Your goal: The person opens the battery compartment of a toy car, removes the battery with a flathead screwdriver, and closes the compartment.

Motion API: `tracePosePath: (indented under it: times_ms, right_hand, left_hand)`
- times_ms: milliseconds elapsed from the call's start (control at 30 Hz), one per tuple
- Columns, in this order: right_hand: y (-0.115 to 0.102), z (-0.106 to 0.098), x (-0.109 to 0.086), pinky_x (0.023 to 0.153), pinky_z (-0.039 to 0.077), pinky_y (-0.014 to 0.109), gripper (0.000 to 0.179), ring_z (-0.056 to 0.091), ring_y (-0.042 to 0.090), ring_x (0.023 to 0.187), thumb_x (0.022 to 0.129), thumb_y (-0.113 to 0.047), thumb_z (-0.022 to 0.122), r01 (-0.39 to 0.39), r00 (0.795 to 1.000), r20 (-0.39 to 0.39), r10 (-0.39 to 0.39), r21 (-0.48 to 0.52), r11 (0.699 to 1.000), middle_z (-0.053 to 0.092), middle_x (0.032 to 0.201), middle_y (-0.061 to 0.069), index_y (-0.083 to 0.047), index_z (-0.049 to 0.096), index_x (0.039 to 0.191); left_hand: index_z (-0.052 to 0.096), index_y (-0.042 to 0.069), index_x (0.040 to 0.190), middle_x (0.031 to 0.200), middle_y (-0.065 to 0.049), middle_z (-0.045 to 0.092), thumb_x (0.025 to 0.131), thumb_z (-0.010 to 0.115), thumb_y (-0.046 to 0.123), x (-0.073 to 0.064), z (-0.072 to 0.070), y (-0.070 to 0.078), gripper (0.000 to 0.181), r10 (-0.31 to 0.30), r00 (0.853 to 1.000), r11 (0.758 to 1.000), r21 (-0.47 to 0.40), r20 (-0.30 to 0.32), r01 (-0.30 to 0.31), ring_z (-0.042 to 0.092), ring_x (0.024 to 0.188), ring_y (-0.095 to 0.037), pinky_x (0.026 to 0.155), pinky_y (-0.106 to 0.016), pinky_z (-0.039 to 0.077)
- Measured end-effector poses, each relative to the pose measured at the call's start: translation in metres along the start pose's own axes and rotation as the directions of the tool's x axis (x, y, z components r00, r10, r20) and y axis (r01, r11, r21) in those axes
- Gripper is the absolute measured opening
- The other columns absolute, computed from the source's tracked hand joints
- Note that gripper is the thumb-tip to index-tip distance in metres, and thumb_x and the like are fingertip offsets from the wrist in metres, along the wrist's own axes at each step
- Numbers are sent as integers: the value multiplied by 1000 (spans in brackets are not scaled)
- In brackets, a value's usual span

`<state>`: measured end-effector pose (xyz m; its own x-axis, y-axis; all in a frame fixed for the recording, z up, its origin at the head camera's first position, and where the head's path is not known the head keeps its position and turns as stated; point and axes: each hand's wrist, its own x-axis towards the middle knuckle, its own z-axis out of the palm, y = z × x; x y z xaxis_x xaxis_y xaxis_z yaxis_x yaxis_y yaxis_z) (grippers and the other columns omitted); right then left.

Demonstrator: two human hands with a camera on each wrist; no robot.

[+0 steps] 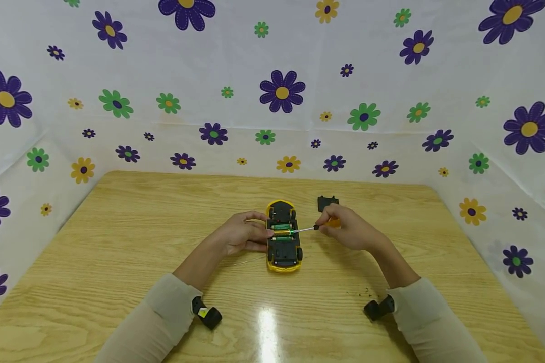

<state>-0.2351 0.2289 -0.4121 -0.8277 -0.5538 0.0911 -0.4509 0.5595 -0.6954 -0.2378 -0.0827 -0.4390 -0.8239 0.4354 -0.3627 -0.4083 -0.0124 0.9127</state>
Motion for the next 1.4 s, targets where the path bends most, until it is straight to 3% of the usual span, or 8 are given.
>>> tracePosePath:
  times_ms: [433, 700, 867, 967, 1133, 1400]
  right_hand:
    - [-3, -6, 0, 100, 50, 55, 6, 61, 25, 105, 100, -6, 66, 5, 1000, 16, -5, -19, 1000, 69, 109, 4, -9, 67, 105]
    - [-16, -12, -2, 92, 53, 51, 10, 61, 22, 102, 99, -6, 67, 64, 998, 11, -63, -140, 988, 69, 104, -2, -12, 70, 106]
    - [-33, -15, -5, 89, 40, 57, 12, 60, 25, 103, 98, -7, 69, 77, 997, 20, -74, -248, 966, 70, 104, -4, -15, 71, 107]
    - [-41, -16, -6, 83, 34, 53, 13, 57, 25, 99, 97, -7, 70, 81, 997, 29, -76, -318, 944, 70, 103, -5, -16, 72, 106]
    - [-49, -16, -6, 75, 29, 45, 14, 50, 22, 90, 96, -7, 72, 94, 995, 51, -80, -394, 914, 67, 100, -6, -19, 73, 104]
    - [-59, -13, -5, 73, 26, 44, 14, 46, 23, 86, 93, -8, 77, 102, 995, 46, -92, -493, 864, 67, 100, -5, -20, 74, 101]
  left_hand:
    - [51, 6, 139, 122, -19, 61, 96, 69, -1, 1, 1, 1, 47, -10, 1000, 1000, -1, -18, 10, 72, 92, -27, 87, -48, 62]
    - [50, 5, 140, 127, -22, 62, 97, 67, -1, -2, 1, 2, 47, -8, 1000, 1000, -13, -8, 7, 71, 96, -28, 89, -49, 61]
    - [49, 4, 142, 132, -23, 59, 97, 68, 0, -3, 0, 1, 49, -3, 1000, 1000, -12, 2, 3, 71, 97, -29, 89, -49, 61]
    - [49, 4, 142, 130, -23, 59, 97, 69, 0, -2, 1, 1, 49, 0, 1000, 1000, -16, 4, 0, 71, 95, -28, 88, -49, 61]
    - [50, 4, 141, 129, -22, 59, 97, 68, -1, 0, 1, 1, 48, -5, 1000, 1000, -18, -3, 4, 71, 95, -28, 88, -48, 61]
    - [50, 4, 141, 129, -22, 59, 96, 69, 0, -2, 1, 2, 49, -5, 1000, 1000, -18, 7, 5, 71, 95, -28, 88, -48, 61]
